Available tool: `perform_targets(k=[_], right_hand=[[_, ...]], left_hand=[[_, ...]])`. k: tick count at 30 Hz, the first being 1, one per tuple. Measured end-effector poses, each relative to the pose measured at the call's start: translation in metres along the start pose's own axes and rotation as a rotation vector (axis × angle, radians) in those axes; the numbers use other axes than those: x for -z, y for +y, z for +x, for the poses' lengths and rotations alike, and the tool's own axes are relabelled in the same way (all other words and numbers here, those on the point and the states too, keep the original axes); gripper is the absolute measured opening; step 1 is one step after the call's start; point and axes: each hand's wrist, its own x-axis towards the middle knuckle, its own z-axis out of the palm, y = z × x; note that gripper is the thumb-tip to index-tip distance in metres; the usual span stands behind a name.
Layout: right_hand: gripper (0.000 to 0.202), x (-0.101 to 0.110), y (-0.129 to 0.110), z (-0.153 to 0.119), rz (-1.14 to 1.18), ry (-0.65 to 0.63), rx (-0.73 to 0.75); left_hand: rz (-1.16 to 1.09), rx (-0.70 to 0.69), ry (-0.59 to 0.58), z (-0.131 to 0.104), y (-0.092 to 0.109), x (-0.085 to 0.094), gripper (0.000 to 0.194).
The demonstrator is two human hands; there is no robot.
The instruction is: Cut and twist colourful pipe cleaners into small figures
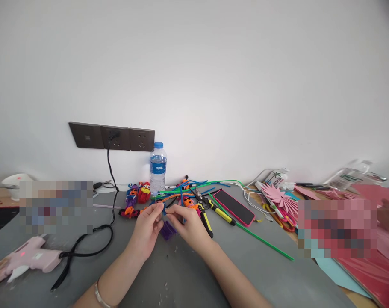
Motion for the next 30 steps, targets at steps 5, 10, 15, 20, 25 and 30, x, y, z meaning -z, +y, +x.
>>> perform_targets(k=[5, 10, 15, 20, 25, 30], right_hand=[[0.017, 0.003, 0.001, 0.001, 0.061, 0.060, -0.064], [0.012, 0.008, 0.002, 0.003, -0.083, 0.096, 0.003], [0.015, 0.011, 0.002, 0.003, -0.173, 0.159, 0.058], [0.020, 0.015, 0.001, 0.004, -0.250, 0.138, 0.188], [0.017, 0.019, -0.003, 0.008, -0.063, 0.161, 0.179], [0.013, 0.019, -0.005, 0.007, 0.012, 0.155, 0.206]], left_hand=[[0.174, -0.073, -0.072, 0.003, 0.002, 0.004, 0.036], [0.305, -0.089, -0.122, 0.002, 0.006, 0.003, 0.039], [0.394, -0.016, -0.236, 0.001, 0.008, 0.003, 0.038], [0.353, 0.192, -0.391, -0.001, 0.012, 0.004, 0.040], [0.216, 0.254, -0.401, -0.001, 0.015, 0.005, 0.032], [0.141, 0.241, -0.410, 0.001, 0.011, 0.009, 0.031]])
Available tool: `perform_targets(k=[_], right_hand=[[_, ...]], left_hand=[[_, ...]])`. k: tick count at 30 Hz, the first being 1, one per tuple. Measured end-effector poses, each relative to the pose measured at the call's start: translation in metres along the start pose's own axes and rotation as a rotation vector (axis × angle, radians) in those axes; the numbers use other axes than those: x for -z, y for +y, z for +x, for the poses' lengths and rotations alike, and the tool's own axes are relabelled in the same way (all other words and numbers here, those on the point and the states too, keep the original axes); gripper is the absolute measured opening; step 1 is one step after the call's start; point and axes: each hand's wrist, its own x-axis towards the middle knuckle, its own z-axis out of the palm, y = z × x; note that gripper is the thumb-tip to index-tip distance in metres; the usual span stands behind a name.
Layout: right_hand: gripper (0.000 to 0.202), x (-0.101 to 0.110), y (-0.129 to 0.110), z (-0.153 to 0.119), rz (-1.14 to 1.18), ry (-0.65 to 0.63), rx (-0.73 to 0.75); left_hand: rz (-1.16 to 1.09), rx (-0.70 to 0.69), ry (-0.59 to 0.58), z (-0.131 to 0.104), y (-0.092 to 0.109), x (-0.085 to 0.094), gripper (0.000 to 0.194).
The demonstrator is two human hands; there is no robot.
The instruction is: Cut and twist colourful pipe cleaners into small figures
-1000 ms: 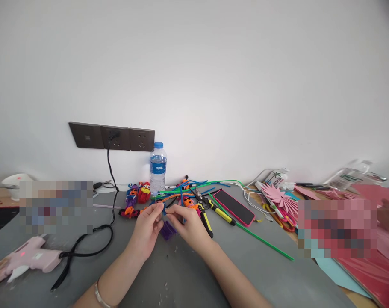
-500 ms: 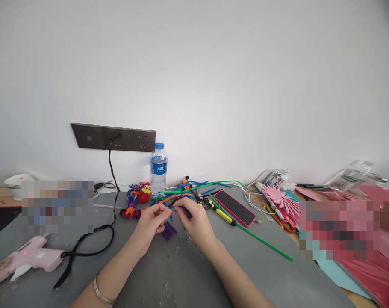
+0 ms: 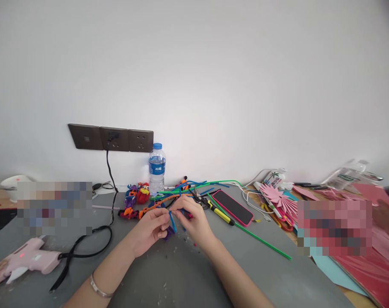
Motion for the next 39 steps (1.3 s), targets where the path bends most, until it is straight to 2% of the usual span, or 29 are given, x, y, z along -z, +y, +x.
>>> perform_targets(k=[9, 15, 22, 31, 34, 37, 39], right_hand=[[0.014, -0.004, 0.001, -0.004, -0.042, 0.029, 0.028], [0.016, -0.003, -0.006, -0.004, -0.020, 0.059, 0.025], [0.016, -0.006, -0.009, -0.005, 0.012, 0.053, 0.033], [0.012, -0.015, -0.008, -0.006, 0.077, 0.050, -0.119], [0.002, -0.019, -0.004, -0.008, 0.068, 0.066, -0.147], [0.004, -0.020, -0.001, -0.009, 0.061, 0.094, -0.193], [0.007, -0.018, 0.000, -0.007, 0.106, 0.101, -0.266]], left_hand=[[0.057, -0.024, 0.007, -0.001, -0.001, -0.004, 0.034], [0.113, -0.166, 0.053, -0.002, 0.002, -0.008, 0.039], [0.092, -0.254, 0.132, -0.004, 0.002, -0.014, 0.036], [0.105, -0.321, 0.292, 0.002, -0.002, -0.010, 0.035], [0.083, -0.298, 0.294, 0.003, -0.003, -0.006, 0.034], [0.074, -0.265, 0.280, 0.003, -0.004, -0.005, 0.032], [0.171, -0.287, 0.286, 0.003, -0.004, -0.004, 0.030]])
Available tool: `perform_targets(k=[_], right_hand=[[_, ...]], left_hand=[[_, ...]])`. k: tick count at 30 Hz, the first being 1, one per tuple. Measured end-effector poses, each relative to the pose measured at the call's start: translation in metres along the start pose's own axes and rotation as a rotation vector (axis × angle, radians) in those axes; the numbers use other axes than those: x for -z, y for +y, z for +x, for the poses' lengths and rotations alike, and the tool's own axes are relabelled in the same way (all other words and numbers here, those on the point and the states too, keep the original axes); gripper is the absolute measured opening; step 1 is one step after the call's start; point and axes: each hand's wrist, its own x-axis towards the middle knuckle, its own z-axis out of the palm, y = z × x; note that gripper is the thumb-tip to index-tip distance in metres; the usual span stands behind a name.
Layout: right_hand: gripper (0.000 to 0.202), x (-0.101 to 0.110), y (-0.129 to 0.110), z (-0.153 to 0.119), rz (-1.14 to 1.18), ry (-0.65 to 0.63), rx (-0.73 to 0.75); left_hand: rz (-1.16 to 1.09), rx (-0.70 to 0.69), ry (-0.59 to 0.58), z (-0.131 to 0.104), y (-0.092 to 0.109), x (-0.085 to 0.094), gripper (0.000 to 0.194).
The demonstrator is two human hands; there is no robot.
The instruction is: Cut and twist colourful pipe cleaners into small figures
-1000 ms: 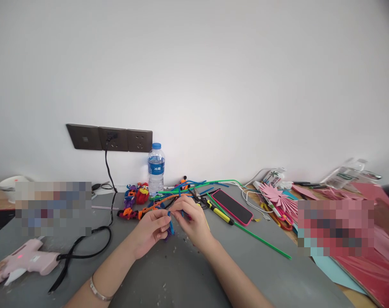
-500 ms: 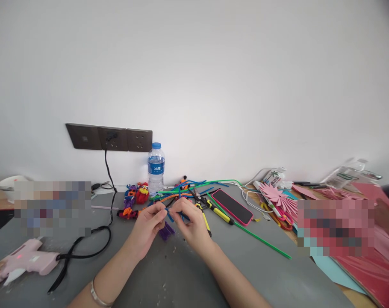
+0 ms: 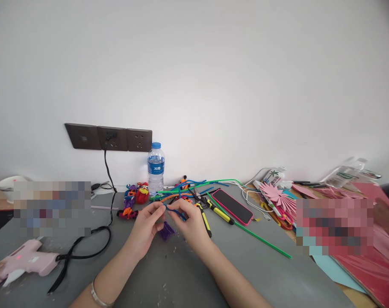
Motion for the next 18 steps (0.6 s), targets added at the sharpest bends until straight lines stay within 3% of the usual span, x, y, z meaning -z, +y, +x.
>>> perform_targets(k=[4, 7, 13, 18], right_hand=[[0.015, 0.006, 0.002, 0.006, 0.259, -0.076, -0.267], [0.024, 0.010, 0.005, 0.010, 0.417, -0.156, -0.401], [0.033, 0.017, 0.003, 0.012, 0.445, -0.268, -0.509], [0.033, 0.023, -0.001, 0.013, 0.448, -0.360, -0.545]], left_hand=[[0.408, -0.226, -0.043, 0.002, 0.002, 0.007, 0.022], [0.581, -0.388, -0.075, 0.005, 0.003, 0.013, 0.013], [0.691, -0.546, -0.118, 0.007, 0.004, 0.017, 0.007], [0.692, -0.589, -0.124, 0.006, 0.005, 0.017, 0.006]])
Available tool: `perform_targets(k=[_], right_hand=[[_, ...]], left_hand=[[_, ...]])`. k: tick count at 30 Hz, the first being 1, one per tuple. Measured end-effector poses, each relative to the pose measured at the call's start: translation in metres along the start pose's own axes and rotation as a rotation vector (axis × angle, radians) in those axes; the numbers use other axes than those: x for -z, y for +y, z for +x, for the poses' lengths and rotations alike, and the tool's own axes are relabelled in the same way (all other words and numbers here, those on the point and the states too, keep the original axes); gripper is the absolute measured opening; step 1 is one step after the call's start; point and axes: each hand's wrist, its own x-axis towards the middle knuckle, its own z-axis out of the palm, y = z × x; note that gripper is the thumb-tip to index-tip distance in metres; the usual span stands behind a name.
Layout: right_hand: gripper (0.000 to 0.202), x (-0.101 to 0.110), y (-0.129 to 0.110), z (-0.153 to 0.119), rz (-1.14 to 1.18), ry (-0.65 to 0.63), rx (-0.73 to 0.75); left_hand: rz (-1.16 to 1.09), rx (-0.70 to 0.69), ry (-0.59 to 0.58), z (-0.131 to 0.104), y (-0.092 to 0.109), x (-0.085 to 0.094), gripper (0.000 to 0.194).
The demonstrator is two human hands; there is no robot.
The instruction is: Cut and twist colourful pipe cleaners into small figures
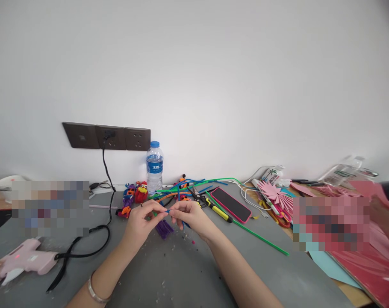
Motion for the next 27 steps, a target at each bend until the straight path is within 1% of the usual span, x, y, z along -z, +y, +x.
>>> perform_targets(k=[2, 7, 9, 14, 20, 24, 25, 27], right_hand=[[0.033, 0.001, -0.001, 0.000, 0.006, -0.014, -0.006], [0.031, 0.003, 0.001, 0.000, -0.005, 0.014, 0.044], [0.030, 0.003, 0.003, 0.000, -0.007, 0.018, 0.045], [0.030, 0.003, 0.004, 0.002, -0.005, 0.027, 0.037], [0.032, 0.005, 0.000, -0.001, 0.045, -0.002, 0.021], [0.032, 0.010, -0.002, -0.002, 0.040, 0.006, -0.010], [0.032, 0.011, -0.002, -0.002, 0.029, -0.001, -0.025], [0.032, 0.012, -0.003, -0.003, 0.003, -0.025, -0.065]], left_hand=[[-0.038, 0.031, 0.000, 0.000, 0.000, -0.001, 0.007], [-0.251, 0.229, -0.036, 0.000, 0.001, -0.004, 0.008], [-0.295, 0.254, -0.031, 0.001, 0.000, -0.005, 0.009], [-0.320, 0.220, 0.023, 0.001, -0.002, -0.007, 0.006], [-0.250, 0.133, 0.042, -0.002, -0.004, -0.006, 0.005], [-0.163, 0.095, 0.010, -0.001, -0.003, -0.005, 0.005], [-0.123, 0.073, -0.011, -0.001, -0.003, -0.005, 0.004], [-0.021, -0.013, -0.056, -0.001, -0.002, -0.006, 0.006]])
